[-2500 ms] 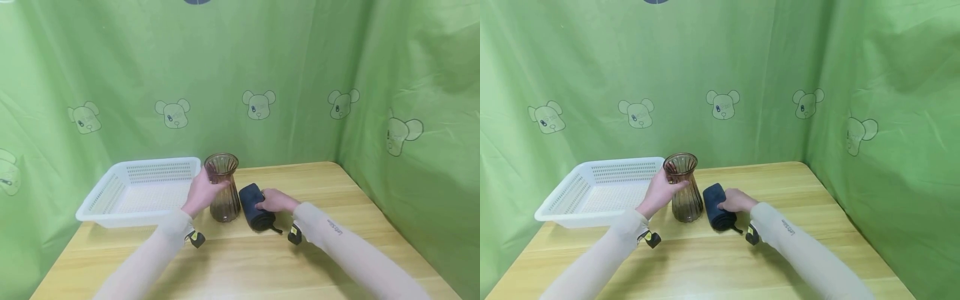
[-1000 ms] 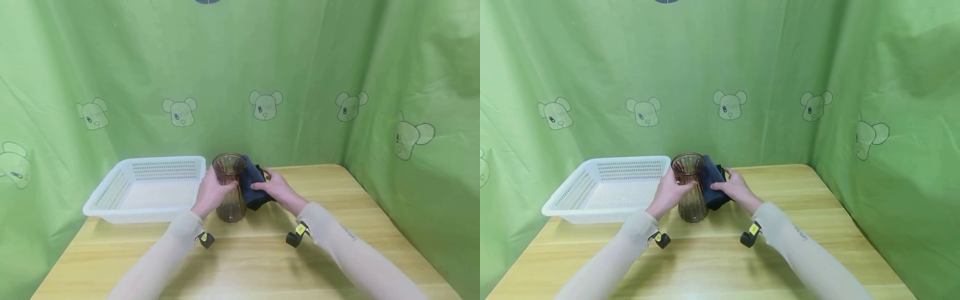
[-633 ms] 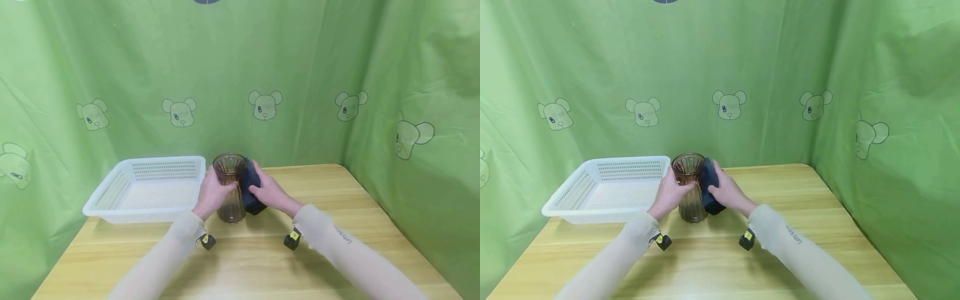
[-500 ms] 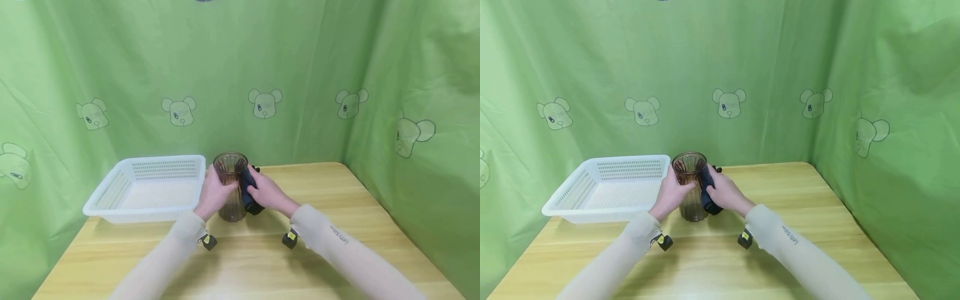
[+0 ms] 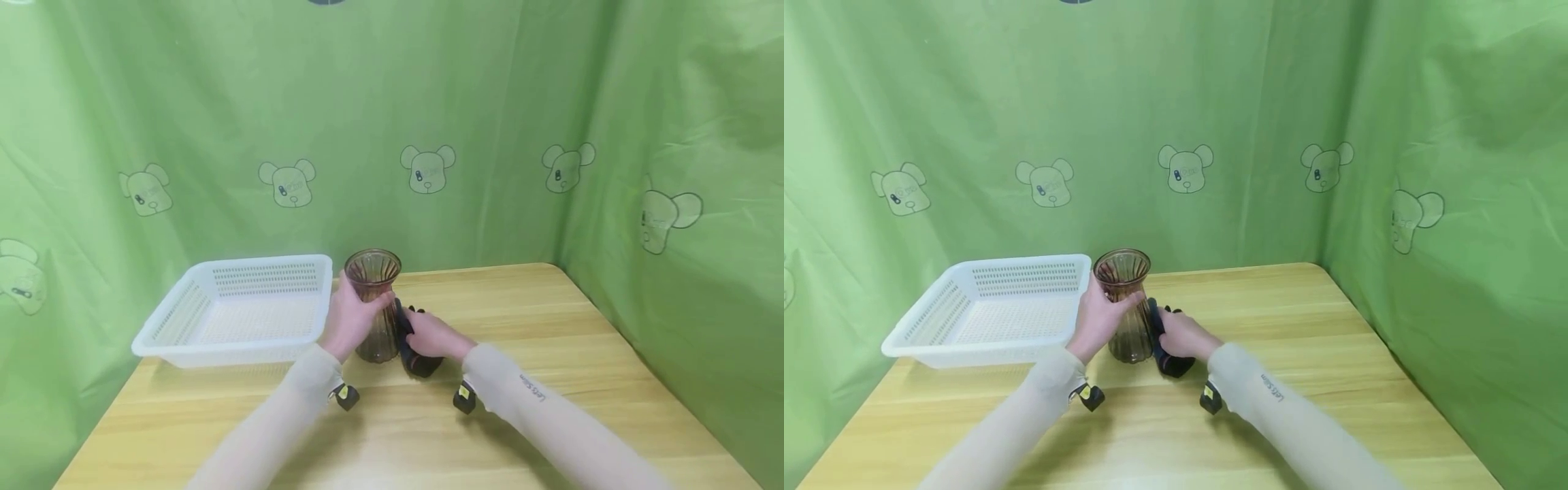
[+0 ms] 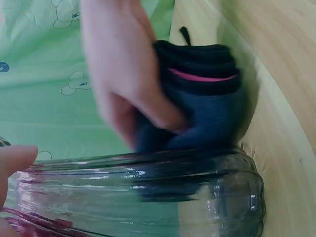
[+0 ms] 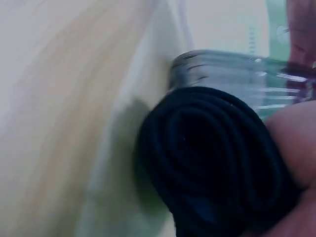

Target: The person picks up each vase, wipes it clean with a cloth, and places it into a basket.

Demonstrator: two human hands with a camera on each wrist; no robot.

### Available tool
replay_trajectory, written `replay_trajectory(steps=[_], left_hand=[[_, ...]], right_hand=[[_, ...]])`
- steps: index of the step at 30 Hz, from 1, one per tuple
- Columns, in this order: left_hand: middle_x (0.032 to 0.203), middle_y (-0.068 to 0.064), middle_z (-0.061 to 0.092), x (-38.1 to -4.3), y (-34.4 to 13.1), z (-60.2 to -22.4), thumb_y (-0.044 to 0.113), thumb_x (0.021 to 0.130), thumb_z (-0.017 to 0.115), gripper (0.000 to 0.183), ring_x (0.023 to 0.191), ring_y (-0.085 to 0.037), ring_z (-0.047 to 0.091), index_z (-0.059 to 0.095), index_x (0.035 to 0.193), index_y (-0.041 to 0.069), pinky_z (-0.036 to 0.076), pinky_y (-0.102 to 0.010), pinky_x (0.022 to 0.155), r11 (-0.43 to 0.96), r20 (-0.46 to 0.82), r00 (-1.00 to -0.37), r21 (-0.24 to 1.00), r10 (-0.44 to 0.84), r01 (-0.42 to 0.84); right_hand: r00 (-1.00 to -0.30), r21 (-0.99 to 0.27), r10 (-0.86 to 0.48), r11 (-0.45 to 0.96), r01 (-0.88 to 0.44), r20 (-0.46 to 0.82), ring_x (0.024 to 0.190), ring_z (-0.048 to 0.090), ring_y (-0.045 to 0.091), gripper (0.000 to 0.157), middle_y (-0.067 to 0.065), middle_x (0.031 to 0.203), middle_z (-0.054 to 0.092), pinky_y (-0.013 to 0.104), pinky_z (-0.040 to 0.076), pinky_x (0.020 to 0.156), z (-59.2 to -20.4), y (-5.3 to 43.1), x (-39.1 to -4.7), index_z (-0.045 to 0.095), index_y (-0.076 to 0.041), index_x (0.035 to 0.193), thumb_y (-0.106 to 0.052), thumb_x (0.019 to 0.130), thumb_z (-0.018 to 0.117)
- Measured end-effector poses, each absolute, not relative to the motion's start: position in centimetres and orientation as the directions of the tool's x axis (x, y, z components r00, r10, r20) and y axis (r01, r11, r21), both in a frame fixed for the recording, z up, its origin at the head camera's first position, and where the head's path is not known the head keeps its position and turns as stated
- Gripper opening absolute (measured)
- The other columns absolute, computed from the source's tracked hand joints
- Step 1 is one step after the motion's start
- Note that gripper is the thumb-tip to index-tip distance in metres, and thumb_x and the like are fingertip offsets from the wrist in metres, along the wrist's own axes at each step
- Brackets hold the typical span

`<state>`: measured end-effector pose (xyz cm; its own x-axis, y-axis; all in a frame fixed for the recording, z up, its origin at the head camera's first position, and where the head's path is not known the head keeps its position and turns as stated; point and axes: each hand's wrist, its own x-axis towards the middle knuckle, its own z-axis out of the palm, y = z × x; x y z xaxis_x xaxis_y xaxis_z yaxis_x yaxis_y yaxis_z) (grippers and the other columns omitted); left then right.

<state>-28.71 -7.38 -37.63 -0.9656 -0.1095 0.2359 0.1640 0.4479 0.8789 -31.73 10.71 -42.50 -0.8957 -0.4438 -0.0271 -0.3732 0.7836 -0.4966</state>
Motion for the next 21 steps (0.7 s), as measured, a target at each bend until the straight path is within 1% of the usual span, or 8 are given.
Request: replay_trajectory(steps=[3, 5, 7, 11, 14, 17, 21], left_hand=[[0.135, -0.003, 0.058, -28.9, -7.5, -37.7, 0.038, 0.078, 0.085, 0.083, 0.126, -0.023, 0.057, 0.040, 0.145, 0.020, 0.045, -0.050, 0.111, 0.448, 0.274, -0.956, 0.872, -0.107, 0.199], [0.134, -0.002, 0.055, -29.1, -7.5, -37.7, 0.035, 0.078, 0.085, 0.080, 0.125, -0.023, 0.056, 0.043, 0.143, 0.018, 0.045, -0.048, 0.111, 0.455, 0.301, -0.949, 0.861, -0.096, 0.227], [0.134, -0.003, 0.054, -29.2, -7.6, -37.7, 0.034, 0.077, 0.085, 0.080, 0.126, -0.023, 0.055, 0.044, 0.142, 0.016, 0.045, -0.048, 0.112, 0.478, 0.315, -0.944, 0.847, -0.095, 0.234], [0.135, -0.007, 0.053, -29.3, -7.7, -37.9, 0.036, 0.077, 0.086, 0.082, 0.128, -0.026, 0.052, 0.044, 0.143, 0.013, 0.042, -0.048, 0.114, 0.514, 0.321, -0.941, 0.828, -0.104, 0.225], [0.134, -0.008, 0.053, -29.2, -7.7, -37.9, 0.037, 0.077, 0.085, 0.081, 0.128, -0.026, 0.051, 0.044, 0.143, 0.012, 0.042, -0.047, 0.114, 0.528, 0.331, -0.938, 0.818, -0.106, 0.228], [0.132, -0.006, 0.053, -29.2, -7.6, -37.9, 0.038, 0.078, 0.084, 0.080, 0.127, -0.024, 0.052, 0.044, 0.142, 0.013, 0.043, -0.046, 0.113, 0.535, 0.336, -0.937, 0.812, -0.100, 0.234], [0.134, -0.005, 0.052, -29.2, -7.5, -37.8, 0.039, 0.078, 0.084, 0.082, 0.128, -0.023, 0.052, 0.042, 0.144, 0.014, 0.042, -0.045, 0.114, 0.536, 0.333, -0.938, 0.811, -0.095, 0.233]], right_hand=[[-0.897, -0.502, -0.439, 0.788, -0.357, -0.050, 0.066, 0.063, 0.016, 0.063, 0.019, 0.106, 0.068, 0.029, 0.054, 0.057, -42.7, 10.9, -32.0, 0.042, -0.006, 0.151, -0.006, 0.090, 0.058], [-0.904, -0.517, -0.427, 0.782, -0.349, -0.035, 0.069, 0.062, 0.017, 0.065, 0.020, 0.112, 0.068, 0.029, 0.054, 0.058, -42.4, 11.0, -31.9, 0.041, -0.007, 0.152, -0.006, 0.089, 0.060], [-0.908, -0.535, -0.418, 0.772, -0.343, -0.022, 0.072, 0.062, 0.018, 0.067, 0.022, 0.121, 0.066, 0.030, 0.054, 0.060, -41.9, 11.2, -31.8, 0.039, -0.009, 0.154, -0.007, 0.090, 0.060], [-0.914, -0.574, -0.404, 0.742, -0.346, 0.029, 0.080, 0.062, 0.020, 0.072, 0.026, 0.136, 0.059, 0.030, 0.054, 0.063, -40.6, 11.4, -31.4, 0.032, -0.016, 0.159, -0.009, 0.092, 0.060], [-0.916, -0.601, -0.391, 0.713, -0.360, 0.084, 0.081, 0.063, 0.022, 0.075, 0.028, 0.137, 0.058, 0.031, 0.054, 0.065, -39.3, 11.4, -31.1, 0.028, -0.023, 0.160, -0.010, 0.094, 0.059], [-0.915, -0.604, -0.381, 0.701, -0.380, 0.135, 0.084, 0.064, 0.025, 0.073, 0.030, 0.137, 0.057, 0.034, 0.055, 0.068, -38.2, 11.6, -30.9, 0.027, -0.021, 0.160, -0.011, 0.095, 0.058], [-0.913, -0.594, -0.374, 0.701, -0.394, 0.164, 0.096, 0.064, 0.029, 0.069, 0.030, 0.141, 0.055, 0.038, 0.056, 0.077, -37.4, 11.8, -30.7, 0.028, -0.018, 0.160, -0.013, 0.097, 0.058]])
